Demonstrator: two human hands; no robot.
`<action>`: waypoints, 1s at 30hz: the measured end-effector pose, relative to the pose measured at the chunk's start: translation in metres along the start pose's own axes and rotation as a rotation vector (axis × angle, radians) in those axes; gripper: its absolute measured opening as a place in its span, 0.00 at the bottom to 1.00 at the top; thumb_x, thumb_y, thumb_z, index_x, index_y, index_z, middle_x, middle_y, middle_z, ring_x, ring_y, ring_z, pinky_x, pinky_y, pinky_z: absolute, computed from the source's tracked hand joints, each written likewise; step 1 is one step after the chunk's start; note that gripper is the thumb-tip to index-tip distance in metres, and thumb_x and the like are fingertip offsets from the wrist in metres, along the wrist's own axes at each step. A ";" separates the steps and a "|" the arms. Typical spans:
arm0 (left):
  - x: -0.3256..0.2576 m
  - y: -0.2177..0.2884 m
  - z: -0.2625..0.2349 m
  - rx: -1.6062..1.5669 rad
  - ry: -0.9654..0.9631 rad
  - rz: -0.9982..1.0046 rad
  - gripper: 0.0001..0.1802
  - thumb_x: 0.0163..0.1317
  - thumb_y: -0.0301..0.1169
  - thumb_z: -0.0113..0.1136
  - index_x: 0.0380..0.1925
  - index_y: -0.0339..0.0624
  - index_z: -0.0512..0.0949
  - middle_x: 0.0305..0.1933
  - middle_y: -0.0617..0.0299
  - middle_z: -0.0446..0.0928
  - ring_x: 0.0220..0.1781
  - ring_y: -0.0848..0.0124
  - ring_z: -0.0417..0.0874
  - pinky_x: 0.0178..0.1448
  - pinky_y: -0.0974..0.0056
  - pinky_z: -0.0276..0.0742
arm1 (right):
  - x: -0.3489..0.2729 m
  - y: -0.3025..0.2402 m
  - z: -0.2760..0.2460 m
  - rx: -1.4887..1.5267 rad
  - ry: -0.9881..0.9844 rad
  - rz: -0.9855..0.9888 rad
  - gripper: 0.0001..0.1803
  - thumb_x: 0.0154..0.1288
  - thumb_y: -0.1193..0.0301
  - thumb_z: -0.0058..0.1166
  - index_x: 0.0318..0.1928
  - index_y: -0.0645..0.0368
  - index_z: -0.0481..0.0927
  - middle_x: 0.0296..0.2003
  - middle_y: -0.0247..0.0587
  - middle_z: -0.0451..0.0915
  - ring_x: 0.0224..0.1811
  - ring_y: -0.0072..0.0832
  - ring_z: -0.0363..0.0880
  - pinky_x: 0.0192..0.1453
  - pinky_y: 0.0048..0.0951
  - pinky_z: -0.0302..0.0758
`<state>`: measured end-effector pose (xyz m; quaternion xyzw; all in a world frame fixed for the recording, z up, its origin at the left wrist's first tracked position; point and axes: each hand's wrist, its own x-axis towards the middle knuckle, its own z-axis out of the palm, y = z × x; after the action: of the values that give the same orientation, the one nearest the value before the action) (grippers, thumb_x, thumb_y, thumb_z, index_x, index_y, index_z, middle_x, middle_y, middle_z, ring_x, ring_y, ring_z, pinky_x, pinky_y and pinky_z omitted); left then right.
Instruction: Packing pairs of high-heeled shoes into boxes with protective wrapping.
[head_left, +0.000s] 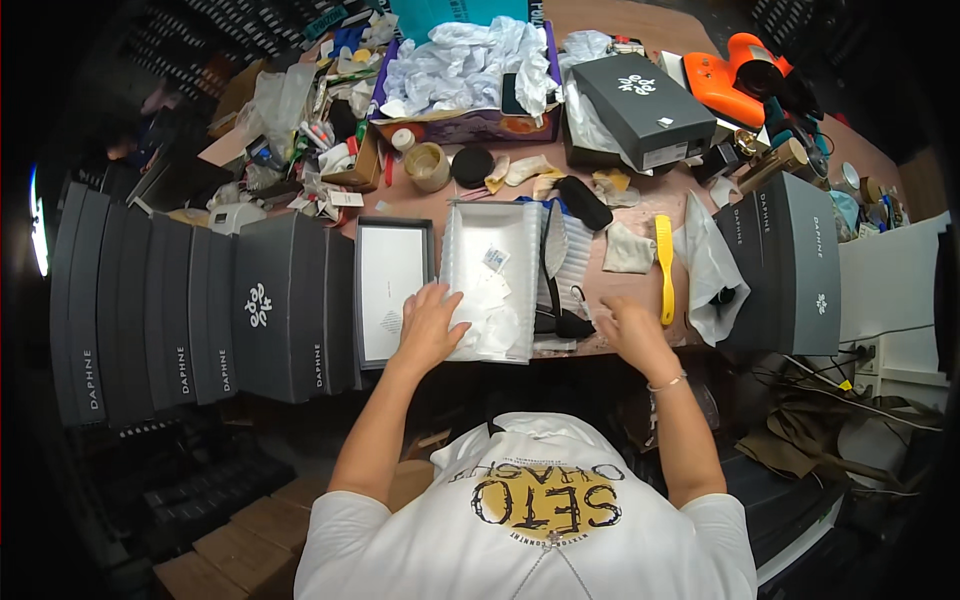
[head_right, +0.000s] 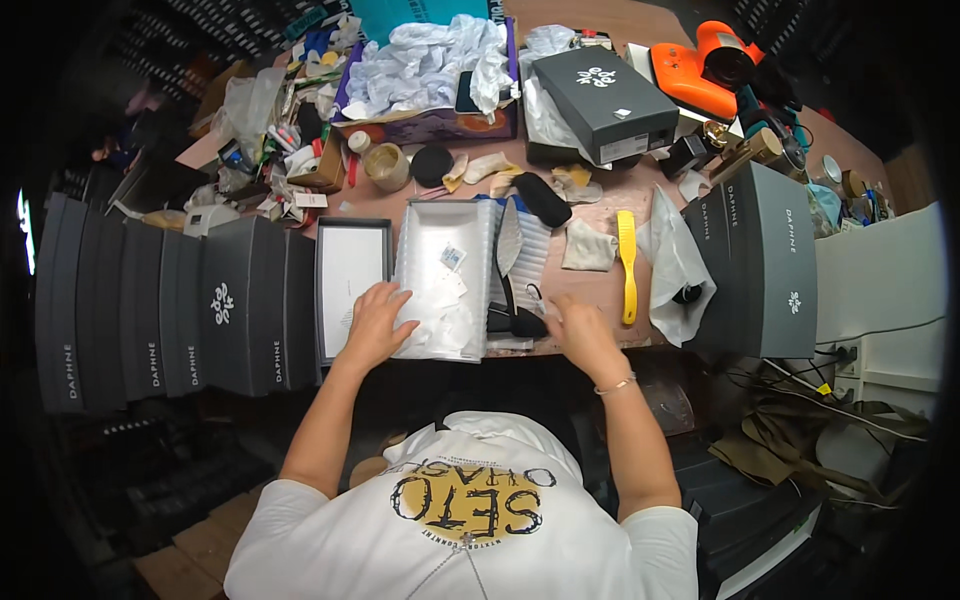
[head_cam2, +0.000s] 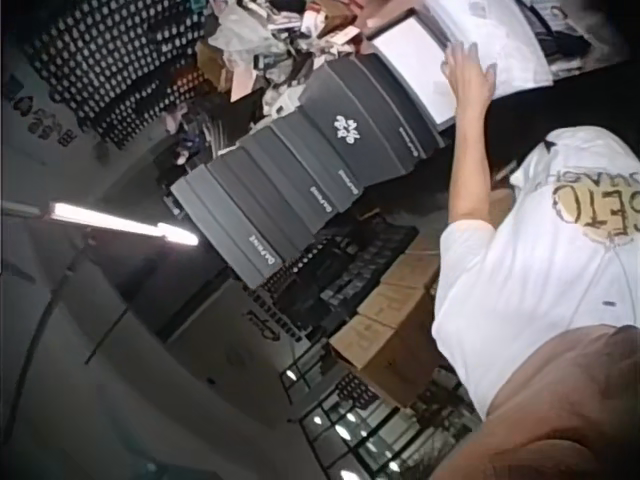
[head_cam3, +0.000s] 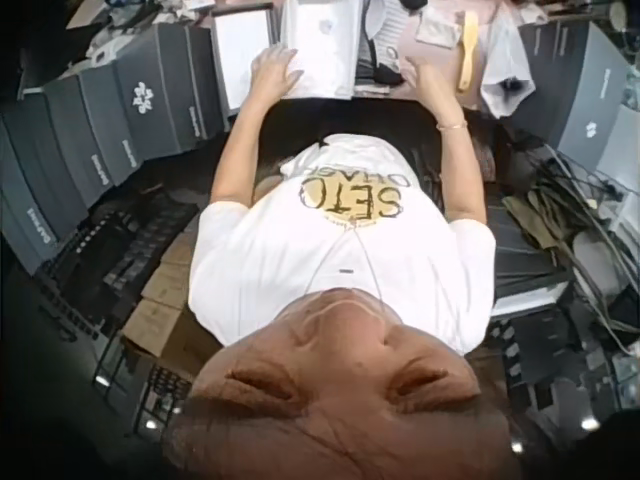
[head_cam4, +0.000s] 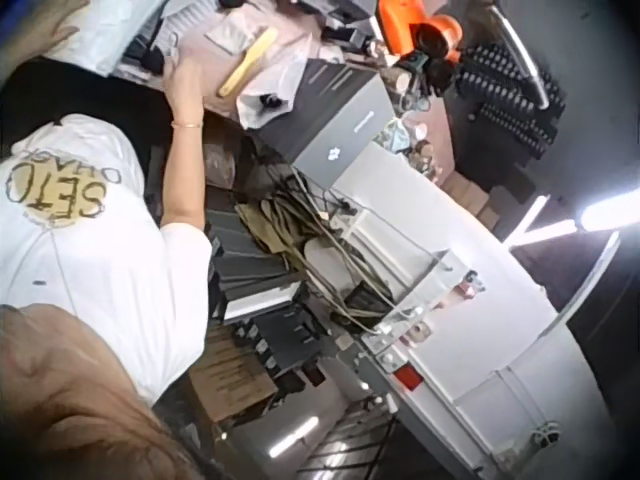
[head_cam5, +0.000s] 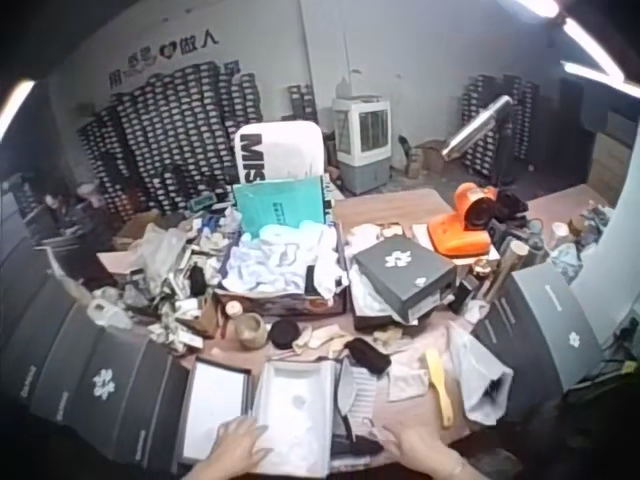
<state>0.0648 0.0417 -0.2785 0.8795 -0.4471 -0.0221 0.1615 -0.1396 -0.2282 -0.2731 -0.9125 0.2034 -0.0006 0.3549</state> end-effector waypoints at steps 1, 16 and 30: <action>-0.004 -0.005 0.002 0.118 0.012 -0.020 0.16 0.55 0.30 0.62 0.44 0.35 0.79 0.49 0.46 0.76 0.55 0.50 0.75 0.57 0.56 0.71 | 0.008 -0.005 0.024 0.073 0.001 -0.066 0.20 0.58 0.71 0.58 0.50 0.66 0.75 0.40 0.57 0.78 0.43 0.52 0.78 0.47 0.41 0.75; -0.010 -0.008 -0.031 -0.721 0.066 -0.327 0.07 0.60 0.26 0.59 0.37 0.34 0.80 0.31 0.60 0.77 0.27 0.73 0.72 0.33 0.70 0.68 | 0.070 -0.090 0.074 0.579 -0.126 -0.188 0.09 0.64 0.74 0.53 0.42 0.65 0.81 0.32 0.45 0.81 0.34 0.30 0.79 0.40 0.27 0.73; -0.031 0.003 -0.051 -1.011 -0.210 -0.279 0.12 0.65 0.30 0.59 0.44 0.34 0.77 0.33 0.72 0.76 0.35 0.84 0.73 0.40 0.77 0.70 | 0.061 -0.132 0.036 0.700 -0.084 -0.117 0.08 0.66 0.73 0.53 0.40 0.66 0.76 0.27 0.35 0.76 0.30 0.20 0.71 0.37 0.24 0.71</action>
<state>0.0530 0.0777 -0.2326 0.7362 -0.2736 -0.3439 0.5147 -0.0295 -0.1398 -0.2229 -0.7450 0.1236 -0.0528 0.6534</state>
